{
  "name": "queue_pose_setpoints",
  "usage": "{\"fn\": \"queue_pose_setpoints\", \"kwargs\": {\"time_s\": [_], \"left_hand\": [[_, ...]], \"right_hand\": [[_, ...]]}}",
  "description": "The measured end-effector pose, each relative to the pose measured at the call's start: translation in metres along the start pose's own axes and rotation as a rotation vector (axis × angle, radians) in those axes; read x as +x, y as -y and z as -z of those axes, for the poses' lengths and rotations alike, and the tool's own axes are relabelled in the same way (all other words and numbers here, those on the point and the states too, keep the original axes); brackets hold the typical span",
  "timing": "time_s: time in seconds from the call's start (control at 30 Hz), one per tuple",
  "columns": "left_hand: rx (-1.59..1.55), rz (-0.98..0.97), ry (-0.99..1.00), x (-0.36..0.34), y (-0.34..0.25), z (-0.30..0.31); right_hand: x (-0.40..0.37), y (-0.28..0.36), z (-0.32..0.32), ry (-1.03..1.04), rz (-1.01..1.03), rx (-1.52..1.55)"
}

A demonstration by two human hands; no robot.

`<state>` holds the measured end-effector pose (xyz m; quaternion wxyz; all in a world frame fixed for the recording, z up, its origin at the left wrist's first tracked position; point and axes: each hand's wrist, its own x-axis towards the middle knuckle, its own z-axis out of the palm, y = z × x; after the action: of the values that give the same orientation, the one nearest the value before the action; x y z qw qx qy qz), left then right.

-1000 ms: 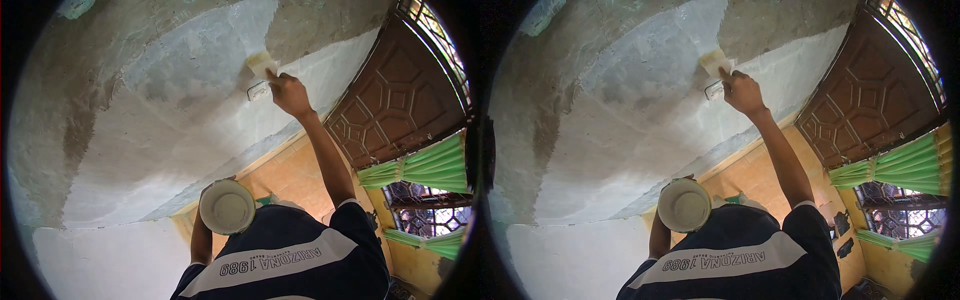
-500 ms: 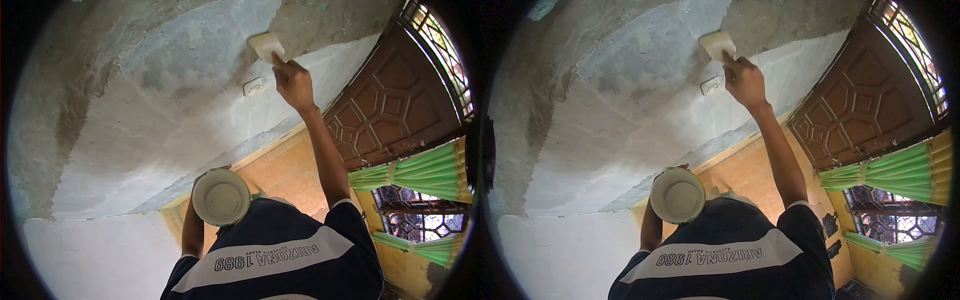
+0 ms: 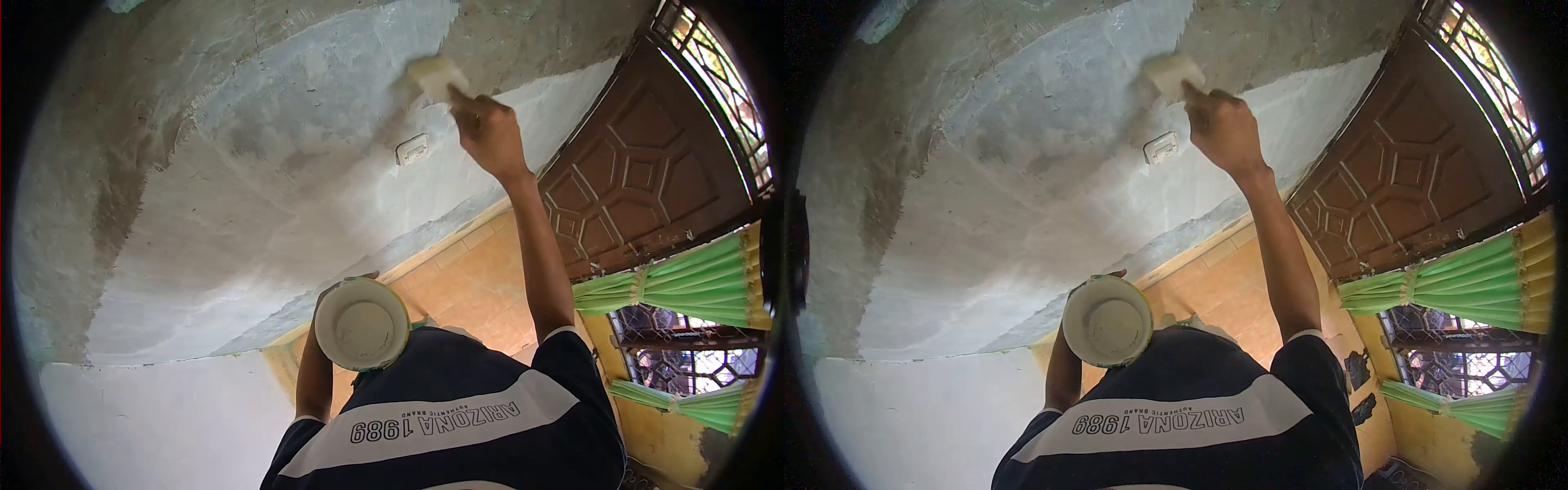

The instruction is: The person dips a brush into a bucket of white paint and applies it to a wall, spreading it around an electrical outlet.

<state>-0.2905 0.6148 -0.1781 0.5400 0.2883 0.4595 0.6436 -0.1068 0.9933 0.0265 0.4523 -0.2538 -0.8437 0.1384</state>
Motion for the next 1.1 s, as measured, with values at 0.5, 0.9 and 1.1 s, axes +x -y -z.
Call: {"fn": "queue_pose_setpoints", "kwargs": {"time_s": [0.5, 0.9, 1.1], "left_hand": [[0.176, -0.011, 0.029, 0.004, -0.012, 0.005], [0.011, 0.124, -0.013, 0.016, -0.018, -0.007], [-0.137, 0.053, 0.068, 0.023, 0.005, 0.020]], "right_hand": [[-0.026, -0.047, -0.019, 0.318, -0.097, -0.227], [0.021, -0.016, 0.018, -0.088, 0.064, -0.121], [-0.007, -0.063, 0.007, 0.290, -0.080, -0.300]]}}
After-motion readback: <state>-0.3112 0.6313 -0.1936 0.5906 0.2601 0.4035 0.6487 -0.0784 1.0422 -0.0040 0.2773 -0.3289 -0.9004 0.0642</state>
